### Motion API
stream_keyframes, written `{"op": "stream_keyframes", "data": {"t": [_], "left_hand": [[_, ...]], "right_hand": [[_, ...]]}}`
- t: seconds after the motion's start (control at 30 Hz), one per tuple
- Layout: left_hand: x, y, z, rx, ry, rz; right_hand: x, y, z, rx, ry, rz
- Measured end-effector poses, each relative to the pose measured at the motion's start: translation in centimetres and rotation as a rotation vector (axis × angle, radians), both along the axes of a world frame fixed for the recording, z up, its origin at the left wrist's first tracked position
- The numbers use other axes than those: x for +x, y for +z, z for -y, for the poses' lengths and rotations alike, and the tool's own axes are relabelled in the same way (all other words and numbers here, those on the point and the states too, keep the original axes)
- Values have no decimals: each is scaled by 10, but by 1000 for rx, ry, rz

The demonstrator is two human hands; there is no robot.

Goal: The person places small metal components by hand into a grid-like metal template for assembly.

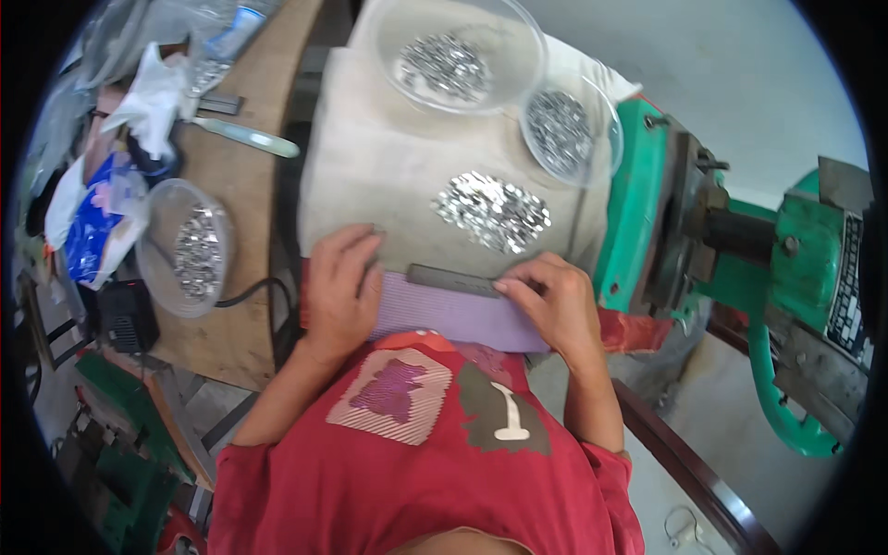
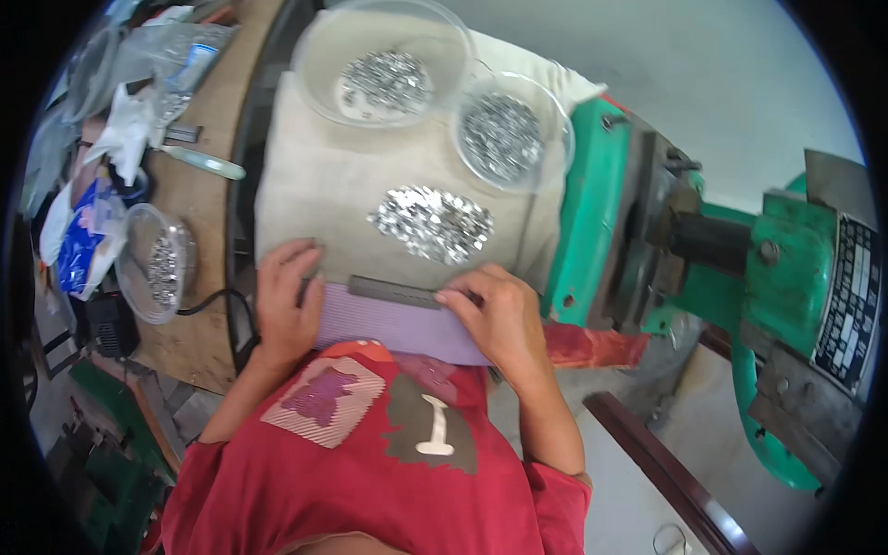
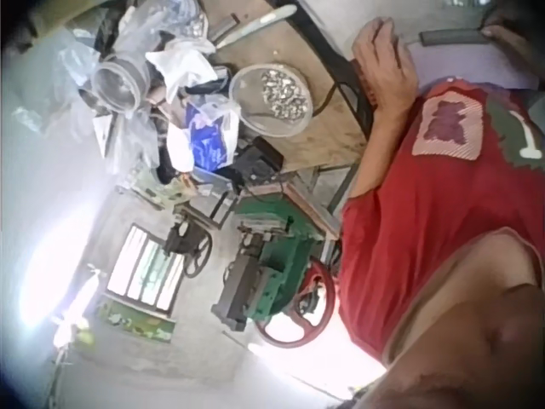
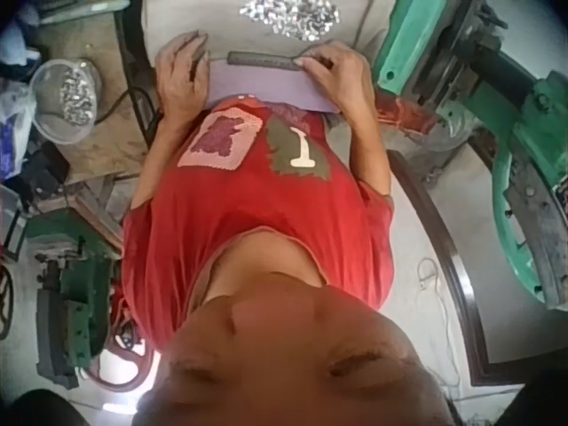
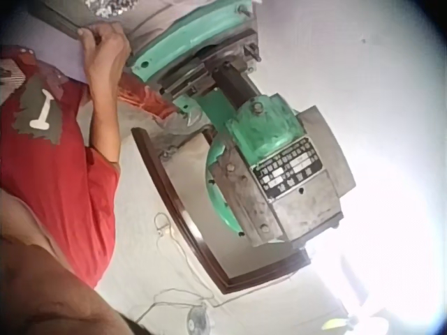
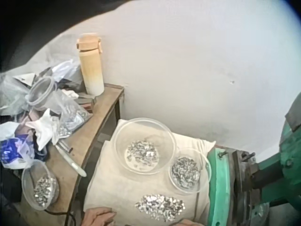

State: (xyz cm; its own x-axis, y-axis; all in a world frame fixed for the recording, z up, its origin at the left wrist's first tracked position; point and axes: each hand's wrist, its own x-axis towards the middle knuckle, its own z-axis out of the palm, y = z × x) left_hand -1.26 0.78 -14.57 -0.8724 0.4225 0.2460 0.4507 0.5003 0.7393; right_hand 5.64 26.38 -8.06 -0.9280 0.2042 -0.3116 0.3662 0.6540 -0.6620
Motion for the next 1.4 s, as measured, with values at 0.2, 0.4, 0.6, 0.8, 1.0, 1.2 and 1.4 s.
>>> {"op": "stream_keyframes", "data": {"t": [0.2, 0.4, 0.6, 0.8, 1.0, 1.2, 1.4], "left_hand": [[4, 27, -3, 16, -70, -1], [-41, 110, 29, -139, 156, -424], [-144, 159, 79, -576, 439, -331], [-224, 109, 125, -769, 222, -322], [-218, 140, 116, -685, 359, -323], [-100, 178, 16, 359, 62, 3], [-70, 179, -40, 1046, -1002, 993]], "right_hand": [[7, -2, -2, -29, -69, 20], [11, -6, -3, -58, -70, -32], [15, -7, -5, -130, -151, -121], [18, -2, 0, -233, -209, -191], [25, -1, -3, -257, -249, -220], [22, -4, -8, -258, -346, -211], [10, 8, -6, -318, -356, -253]]}}
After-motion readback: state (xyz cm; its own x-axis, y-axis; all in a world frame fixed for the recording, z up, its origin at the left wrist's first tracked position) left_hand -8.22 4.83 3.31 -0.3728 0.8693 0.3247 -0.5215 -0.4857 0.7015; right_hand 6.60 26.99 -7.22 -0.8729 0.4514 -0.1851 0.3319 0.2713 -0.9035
